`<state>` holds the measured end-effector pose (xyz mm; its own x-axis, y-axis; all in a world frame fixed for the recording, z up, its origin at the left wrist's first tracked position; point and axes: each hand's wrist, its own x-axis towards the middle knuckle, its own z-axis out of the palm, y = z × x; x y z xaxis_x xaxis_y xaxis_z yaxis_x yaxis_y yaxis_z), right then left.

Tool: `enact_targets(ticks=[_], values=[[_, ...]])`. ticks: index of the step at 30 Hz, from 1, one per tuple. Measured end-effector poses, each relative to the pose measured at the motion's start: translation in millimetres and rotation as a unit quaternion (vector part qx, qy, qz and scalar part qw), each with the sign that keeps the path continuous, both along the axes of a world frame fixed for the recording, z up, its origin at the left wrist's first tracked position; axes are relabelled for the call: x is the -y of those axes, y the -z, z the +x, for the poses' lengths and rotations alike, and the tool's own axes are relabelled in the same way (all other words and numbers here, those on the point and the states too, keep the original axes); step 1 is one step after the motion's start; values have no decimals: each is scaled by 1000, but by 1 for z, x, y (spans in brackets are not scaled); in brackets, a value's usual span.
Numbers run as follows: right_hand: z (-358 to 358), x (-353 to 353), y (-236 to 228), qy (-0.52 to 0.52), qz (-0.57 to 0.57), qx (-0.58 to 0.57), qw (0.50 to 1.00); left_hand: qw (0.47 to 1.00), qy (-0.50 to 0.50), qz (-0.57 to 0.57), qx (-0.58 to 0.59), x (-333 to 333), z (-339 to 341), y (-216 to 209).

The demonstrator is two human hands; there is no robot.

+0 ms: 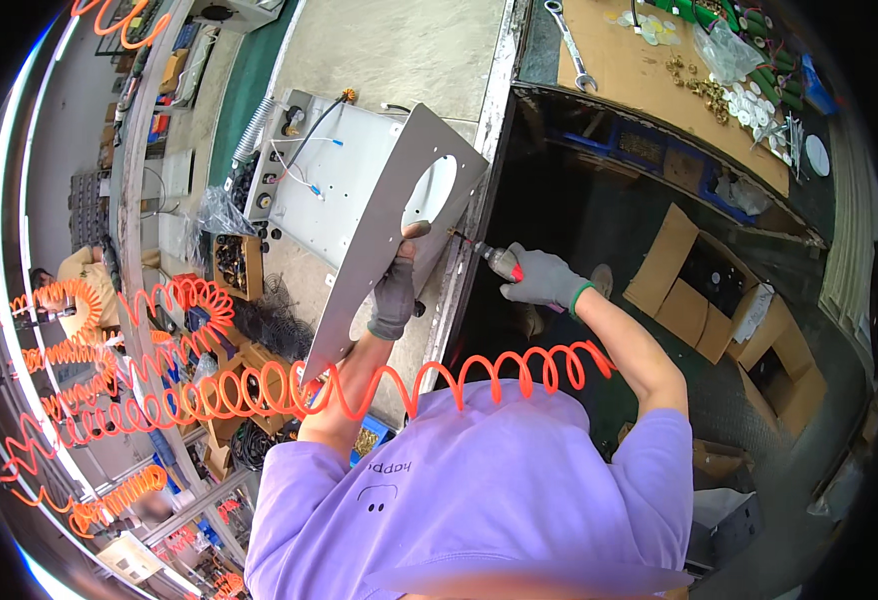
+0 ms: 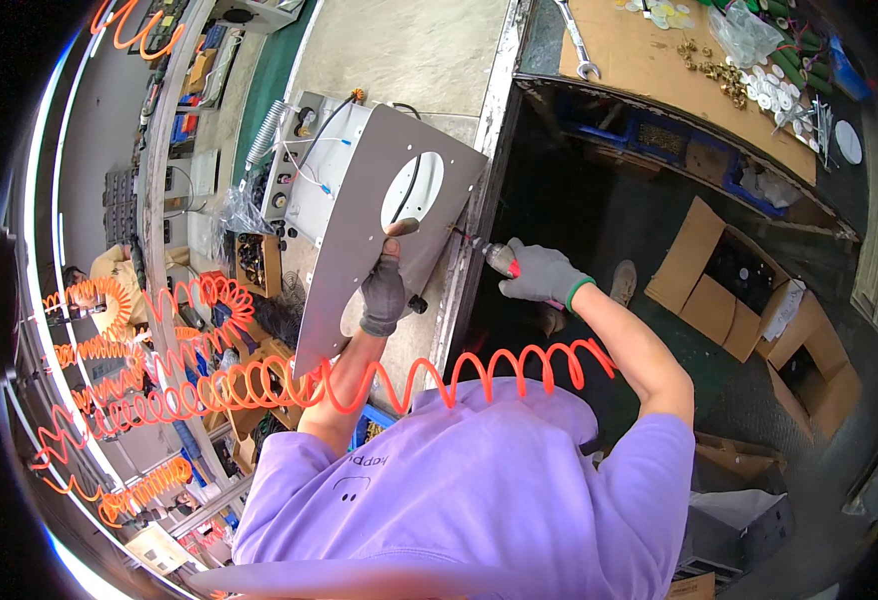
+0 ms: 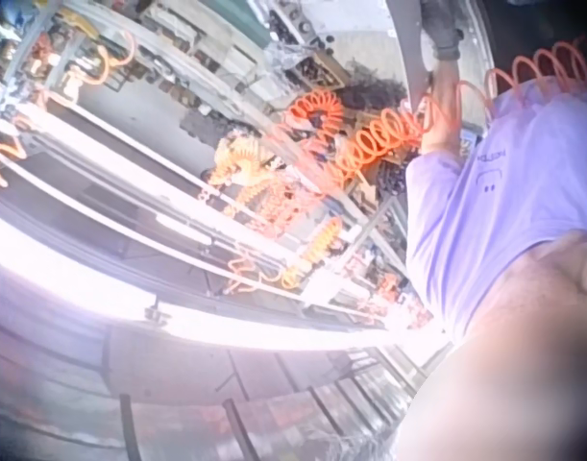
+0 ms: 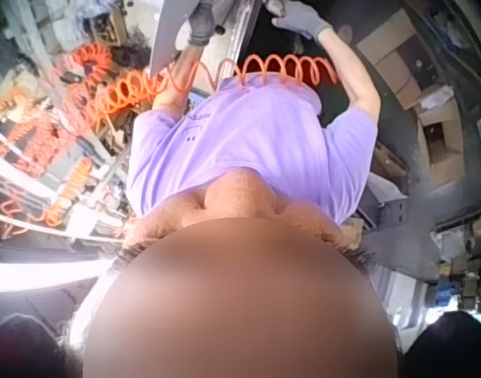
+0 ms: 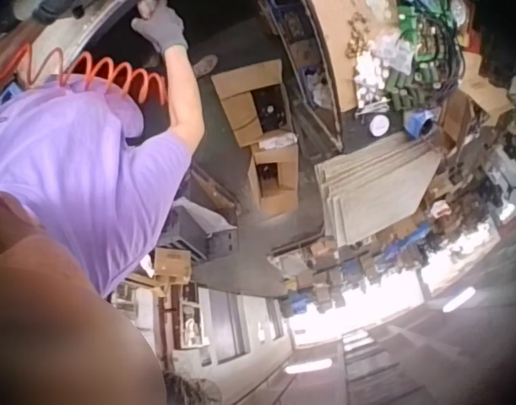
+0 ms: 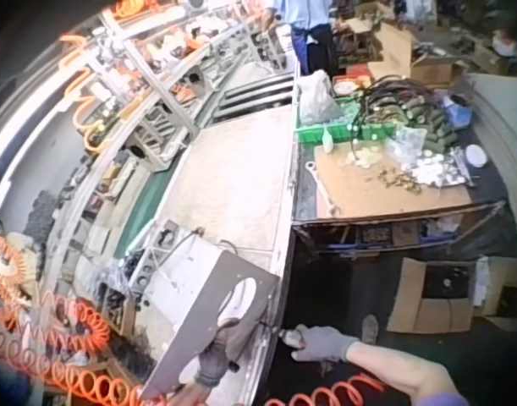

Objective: The recorder assembles a metal control panel using pneumatic tools, screws, and electronic components in a workshop.

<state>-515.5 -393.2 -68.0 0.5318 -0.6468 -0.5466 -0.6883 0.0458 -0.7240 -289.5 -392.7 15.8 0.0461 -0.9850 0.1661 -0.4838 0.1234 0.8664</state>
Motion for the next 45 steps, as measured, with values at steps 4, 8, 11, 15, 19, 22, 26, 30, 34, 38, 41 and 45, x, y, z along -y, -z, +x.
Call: enact_targets(ticks=[4,8,11,15,19,22,26,30,34,38,41,45], values=[[2,-2,7,12,-7,0,1000,1000,4,19,1,-1,0,-5],[0,-7,0,17,-6,1,1000,999,22,-13,-43,-5,5,-2],[-3,-26,6,18,39,25,999,990,-100,61,-81,-45,27,23],[6,-65,31,-46,150,139,978,994,34,99,-32,-125,50,24],[60,-87,17,-133,310,173,925,829,-8,262,-494,-177,60,0],[119,-116,63,-90,351,314,878,790,-69,244,-558,-179,73,-37],[214,-91,12,-163,226,223,934,831,-236,228,-448,-215,127,-1],[289,-89,-23,-123,120,209,963,661,-453,77,-593,-270,179,41],[346,-77,-61,-102,-15,38,994,645,-556,-11,-524,-315,221,34],[375,-64,-22,-96,-213,1,972,659,-629,-18,-412,-361,261,22],[377,-56,3,-155,-298,-20,942,656,-684,-28,-316,-393,300,11],[367,-71,-29,-201,-369,128,898,631,-751,-40,-193,-450,367,26]])
